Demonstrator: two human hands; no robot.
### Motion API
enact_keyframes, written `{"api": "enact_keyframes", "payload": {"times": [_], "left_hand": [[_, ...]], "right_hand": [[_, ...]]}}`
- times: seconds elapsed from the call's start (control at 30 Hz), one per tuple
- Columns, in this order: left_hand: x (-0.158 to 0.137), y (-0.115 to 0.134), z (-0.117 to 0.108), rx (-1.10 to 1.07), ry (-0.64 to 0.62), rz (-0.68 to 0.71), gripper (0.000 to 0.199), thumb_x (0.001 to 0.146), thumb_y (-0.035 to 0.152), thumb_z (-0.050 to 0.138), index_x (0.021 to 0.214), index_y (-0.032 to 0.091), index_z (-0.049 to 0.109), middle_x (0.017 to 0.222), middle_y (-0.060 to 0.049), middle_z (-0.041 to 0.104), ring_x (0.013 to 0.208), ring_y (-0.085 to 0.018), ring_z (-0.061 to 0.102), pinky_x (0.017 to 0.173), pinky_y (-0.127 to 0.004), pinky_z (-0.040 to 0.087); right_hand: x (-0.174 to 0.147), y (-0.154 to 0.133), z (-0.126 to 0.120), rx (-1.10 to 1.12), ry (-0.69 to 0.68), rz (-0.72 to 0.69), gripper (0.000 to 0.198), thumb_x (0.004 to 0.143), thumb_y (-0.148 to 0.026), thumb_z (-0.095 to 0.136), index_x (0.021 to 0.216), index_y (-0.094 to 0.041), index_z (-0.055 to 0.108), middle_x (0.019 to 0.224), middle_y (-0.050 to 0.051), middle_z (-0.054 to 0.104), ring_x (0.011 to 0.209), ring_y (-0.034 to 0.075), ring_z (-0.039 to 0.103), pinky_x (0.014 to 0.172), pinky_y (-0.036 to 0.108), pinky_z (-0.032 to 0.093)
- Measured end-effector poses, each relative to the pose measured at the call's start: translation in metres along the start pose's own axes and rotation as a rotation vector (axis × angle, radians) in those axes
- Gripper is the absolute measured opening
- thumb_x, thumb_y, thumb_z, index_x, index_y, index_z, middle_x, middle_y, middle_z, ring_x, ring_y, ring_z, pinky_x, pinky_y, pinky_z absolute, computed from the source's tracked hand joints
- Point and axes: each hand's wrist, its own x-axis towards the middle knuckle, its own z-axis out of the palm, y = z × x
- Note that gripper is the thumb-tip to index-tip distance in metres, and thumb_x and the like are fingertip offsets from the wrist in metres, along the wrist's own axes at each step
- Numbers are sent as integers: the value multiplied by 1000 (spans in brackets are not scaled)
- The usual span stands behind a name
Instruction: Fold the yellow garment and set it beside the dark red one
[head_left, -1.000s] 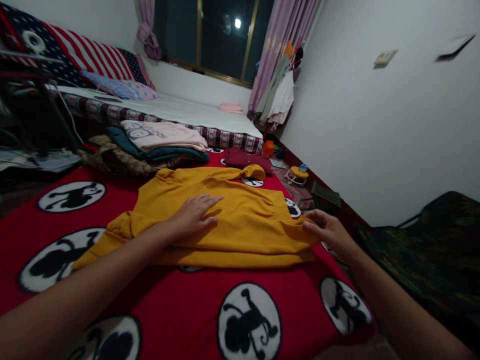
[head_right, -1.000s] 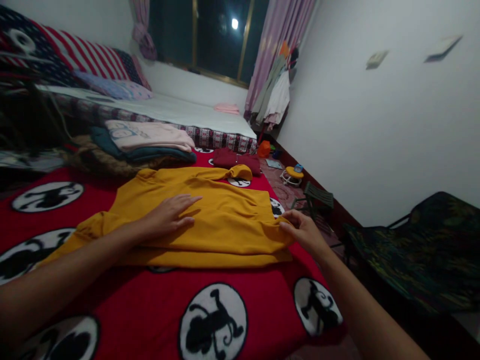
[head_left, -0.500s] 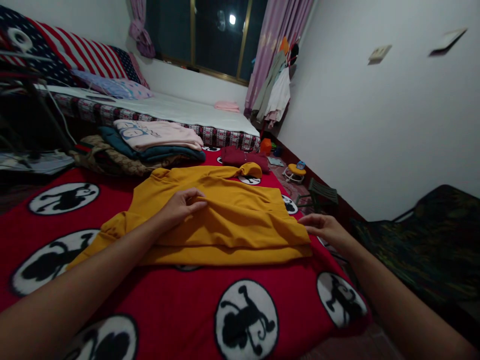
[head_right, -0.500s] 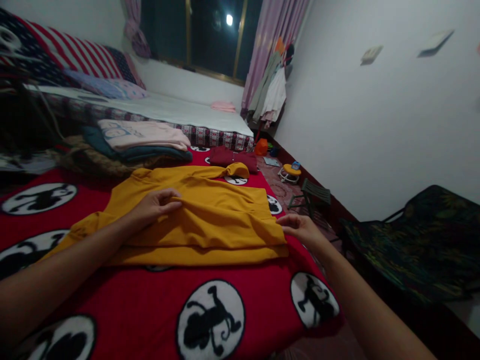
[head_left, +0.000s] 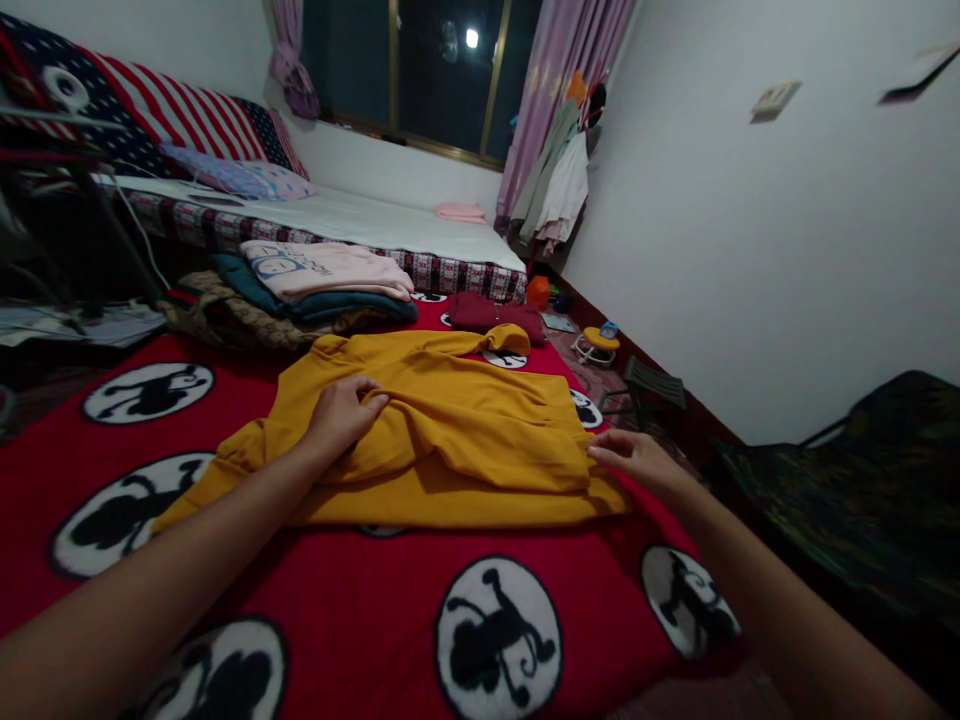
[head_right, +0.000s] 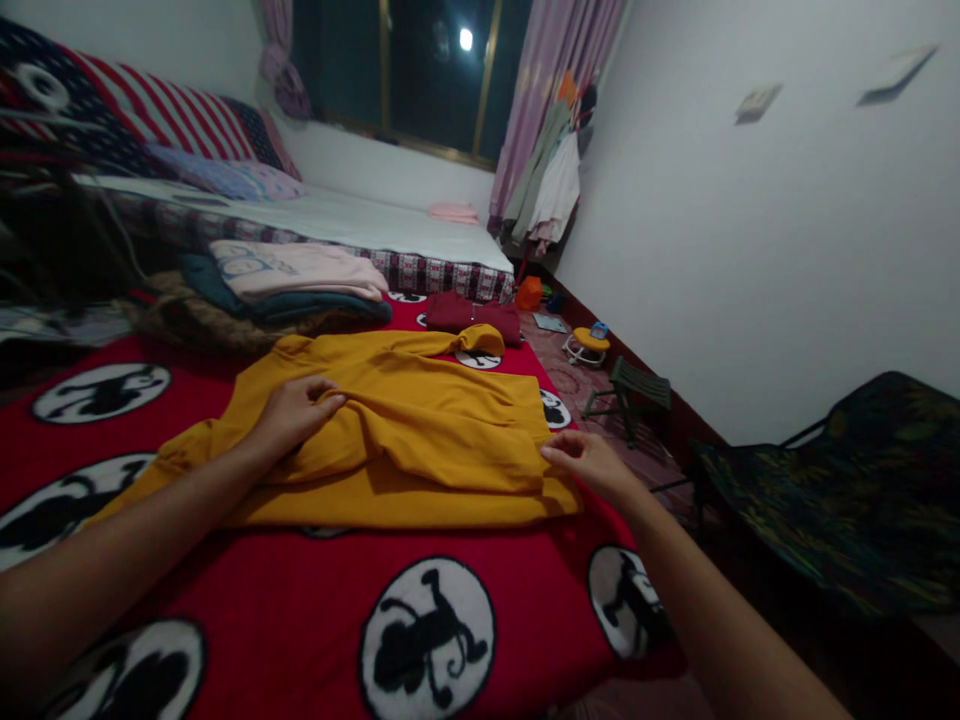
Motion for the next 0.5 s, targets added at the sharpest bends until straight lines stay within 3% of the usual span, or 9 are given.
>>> {"api": "enact_keyframes", "payload": {"times": [0.07, 0.13, 0.2, 0.27, 0.37, 0.5], "left_hand": [[-9, 8, -6, 56, 124, 149, 27, 76, 36, 58, 95, 17, 63, 105, -10, 64, 102, -27, 59, 91, -37, 45], [-23, 20, -16, 71, 183, 358, 27, 82, 36, 56, 101, 18, 60, 112, -11, 61, 111, -27, 54, 99, -39, 41], [-40, 29, -27, 93, 61, 554, 24, 86, 38, 54, 100, 19, 61, 108, -8, 62, 107, -24, 55, 97, -38, 41], [-56, 32, -35, 175, -139, 686, 25, 85, 40, 58, 101, 21, 63, 102, -6, 64, 98, -23, 57, 89, -36, 44], [-70, 20, -40, 333, -295, 740, 25, 83, 29, 61, 107, 22, 65, 103, -6, 64, 94, -23, 57, 83, -35, 45], [-69, -6, -48, 402, -270, 676, 33, 82, 9, 47, 106, 20, 66, 100, -7, 64, 89, -21, 59, 74, -30, 47]], "right_hand": [[-4, -2, 6, -90, -76, -13, 42, 67, -51, 69, 90, -16, 68, 77, 5, 68, 70, 18, 61, 63, 28, 47], [-6, -3, 14, -222, -56, -39, 52, 65, -46, 73, 107, -16, 64, 78, 3, 67, 70, 18, 61, 62, 28, 46], [-6, -2, 22, -317, 23, -88, 60, 64, -36, 74, 118, -17, 58, 77, 1, 65, 70, 17, 60, 63, 27, 44], [-5, -1, 29, -326, 71, -141, 54, 68, -30, 69, 120, -18, 57, 74, -1, 62, 66, 15, 58, 62, 26, 43], [-3, 0, 32, -201, 103, -187, 42, 73, -32, 63, 113, -18, 60, 71, -2, 59, 62, 14, 55, 58, 25, 42], [-2, -2, 27, -49, 141, -165, 39, 73, -38, 63, 105, -16, 65, 69, -1, 58, 58, 13, 52, 53, 24, 41]]}}
